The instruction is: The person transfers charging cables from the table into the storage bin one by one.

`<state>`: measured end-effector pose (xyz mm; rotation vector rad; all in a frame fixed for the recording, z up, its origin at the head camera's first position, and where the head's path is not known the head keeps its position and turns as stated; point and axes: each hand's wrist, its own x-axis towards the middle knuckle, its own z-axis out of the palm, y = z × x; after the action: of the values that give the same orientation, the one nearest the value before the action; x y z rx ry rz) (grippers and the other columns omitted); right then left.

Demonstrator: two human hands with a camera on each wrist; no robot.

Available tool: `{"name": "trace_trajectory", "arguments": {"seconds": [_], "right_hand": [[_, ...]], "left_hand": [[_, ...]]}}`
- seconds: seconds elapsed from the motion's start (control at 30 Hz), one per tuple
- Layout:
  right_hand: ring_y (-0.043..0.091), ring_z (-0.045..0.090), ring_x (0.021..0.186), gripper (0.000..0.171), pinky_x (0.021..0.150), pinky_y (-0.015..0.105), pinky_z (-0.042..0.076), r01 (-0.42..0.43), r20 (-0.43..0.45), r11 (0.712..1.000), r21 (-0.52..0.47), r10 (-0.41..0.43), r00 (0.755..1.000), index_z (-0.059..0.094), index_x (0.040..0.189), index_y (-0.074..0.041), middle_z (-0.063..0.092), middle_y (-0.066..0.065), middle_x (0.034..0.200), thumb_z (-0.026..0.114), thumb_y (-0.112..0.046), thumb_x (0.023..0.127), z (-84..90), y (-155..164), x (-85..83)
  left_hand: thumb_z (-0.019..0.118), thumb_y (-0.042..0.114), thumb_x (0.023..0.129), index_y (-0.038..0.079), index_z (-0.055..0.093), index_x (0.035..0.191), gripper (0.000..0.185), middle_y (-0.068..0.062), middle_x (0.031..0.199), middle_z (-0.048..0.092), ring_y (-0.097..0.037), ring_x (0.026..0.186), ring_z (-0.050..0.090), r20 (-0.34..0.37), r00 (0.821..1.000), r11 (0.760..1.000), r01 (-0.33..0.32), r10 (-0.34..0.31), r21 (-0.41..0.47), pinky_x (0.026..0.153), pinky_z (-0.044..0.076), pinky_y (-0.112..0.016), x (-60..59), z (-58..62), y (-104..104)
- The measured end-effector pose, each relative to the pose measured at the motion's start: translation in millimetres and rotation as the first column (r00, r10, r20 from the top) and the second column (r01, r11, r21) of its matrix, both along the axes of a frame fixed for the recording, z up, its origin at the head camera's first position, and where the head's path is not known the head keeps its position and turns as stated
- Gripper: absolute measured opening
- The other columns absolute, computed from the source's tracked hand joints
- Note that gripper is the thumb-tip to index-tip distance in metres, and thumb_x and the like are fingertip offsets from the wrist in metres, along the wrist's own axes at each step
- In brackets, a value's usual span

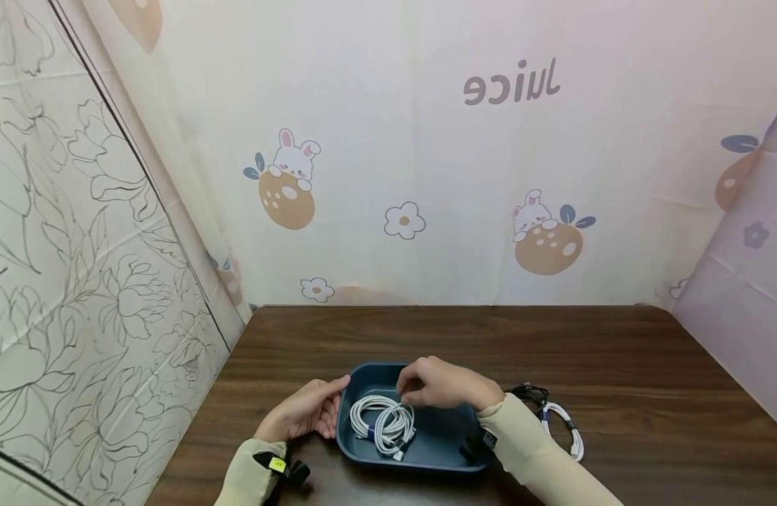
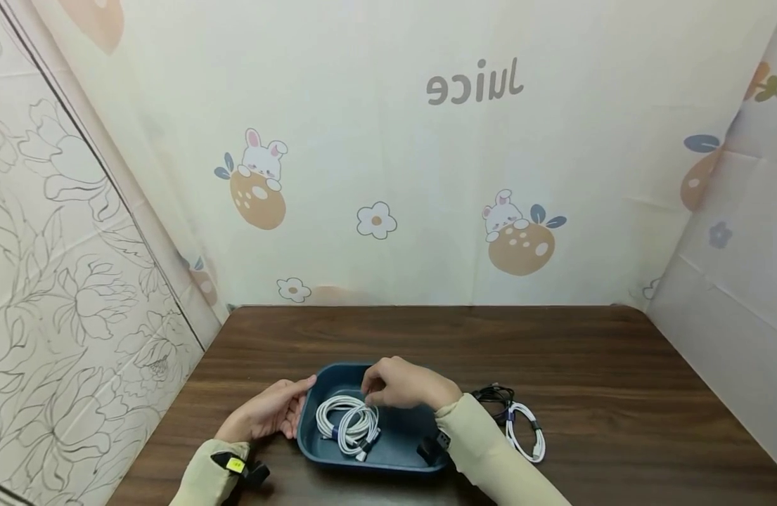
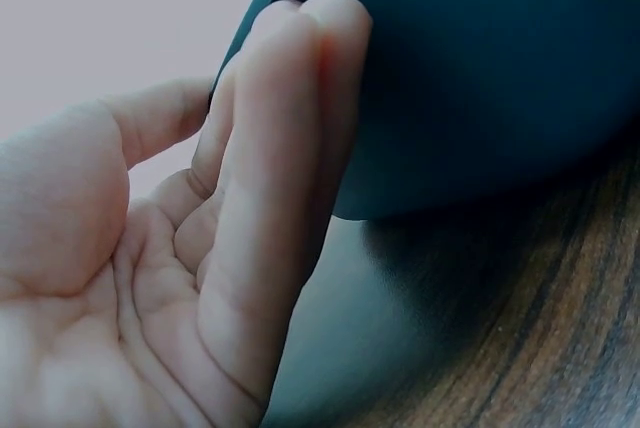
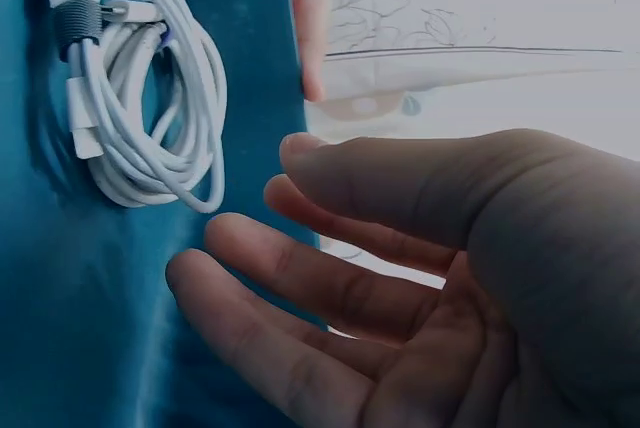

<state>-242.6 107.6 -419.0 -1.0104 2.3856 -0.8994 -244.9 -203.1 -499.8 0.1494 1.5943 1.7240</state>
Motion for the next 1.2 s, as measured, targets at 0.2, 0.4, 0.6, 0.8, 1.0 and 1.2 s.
{"name": "trace_trajectory", "arguments": {"seconds": [0.2,0.4,0.6,0.8,1.0,1.2], "right_hand": [[0.004,0.061,0.080,0.018,0.071,0.022,0.054,0.010,-0.043,1.000,0.006,-0.010,0.999,0.074,0.114,-0.007,0.070,-0.006,0.097,0.068,-0.017,0.100,5.6,4.1,-0.4],[0.009,0.064,0.084,0.018,0.072,0.024,0.056,0.036,-0.066,0.999,-0.009,-0.037,0.997,0.074,0.115,-0.011,0.072,-0.002,0.103,0.068,-0.020,0.101,14.0,14.3,-0.4],[0.011,0.065,0.086,0.018,0.073,0.025,0.057,0.086,-0.128,0.996,-0.004,-0.085,0.988,0.074,0.117,-0.014,0.073,0.000,0.109,0.066,-0.021,0.102,22.8,33.6,-1.7],[0.011,0.067,0.092,0.019,0.076,0.025,0.058,0.170,-0.140,0.985,-0.027,-0.172,0.975,0.073,0.118,-0.014,0.073,-0.001,0.107,0.065,-0.022,0.103,28.2,66.4,1.6],[0.009,0.066,0.091,0.021,0.075,0.024,0.058,0.234,-0.141,0.971,-0.046,-0.238,0.961,0.072,0.118,-0.014,0.072,-0.003,0.105,0.065,-0.025,0.103,25.2,100.5,1.7],[0.015,0.067,0.093,0.024,0.073,0.026,0.058,0.276,-0.147,0.960,-0.055,-0.281,0.948,0.071,0.120,-0.012,0.072,0.000,0.108,0.065,-0.028,0.103,20.9,130.2,2.7]], "left_hand": [[0.051,0.056,0.104,0.011,0.065,0.067,0.060,0.000,0.056,0.066,-0.010,0.048,0.066,-0.005,1.000,1.000,-0.010,0.010,-0.015,0.047,0.057,-0.023,1.3,-0.3,-0.8],[0.052,0.055,0.103,0.010,0.064,0.068,0.059,0.000,0.056,0.066,-0.009,0.047,0.065,-0.008,1.000,1.000,-0.014,0.014,-0.020,0.045,0.056,-0.022,2.1,-1.2,-0.9],[0.053,0.053,0.104,0.010,0.063,0.068,0.057,0.000,0.055,0.065,-0.010,0.046,0.065,-0.016,1.000,1.000,-0.017,0.017,-0.017,0.045,0.056,-0.022,2.1,1.0,0.4],[0.052,0.054,0.103,0.009,0.063,0.070,0.057,0.000,0.057,0.067,-0.010,0.048,0.067,-0.007,1.000,1.000,0.012,-0.013,-0.024,0.045,0.056,-0.022,2.7,2.7,0.3],[0.053,0.055,0.103,0.009,0.062,0.072,0.056,0.000,0.057,0.067,-0.011,0.049,0.067,0.013,1.000,1.000,0.011,-0.011,-0.026,0.046,0.057,-0.024,2.3,0.9,0.2],[0.052,0.053,0.103,0.009,0.061,0.074,0.054,0.001,0.057,0.065,-0.010,0.048,0.066,0.004,1.000,1.000,-0.001,0.001,-0.024,0.047,0.058,-0.024,1.4,-0.1,1.0]]}}
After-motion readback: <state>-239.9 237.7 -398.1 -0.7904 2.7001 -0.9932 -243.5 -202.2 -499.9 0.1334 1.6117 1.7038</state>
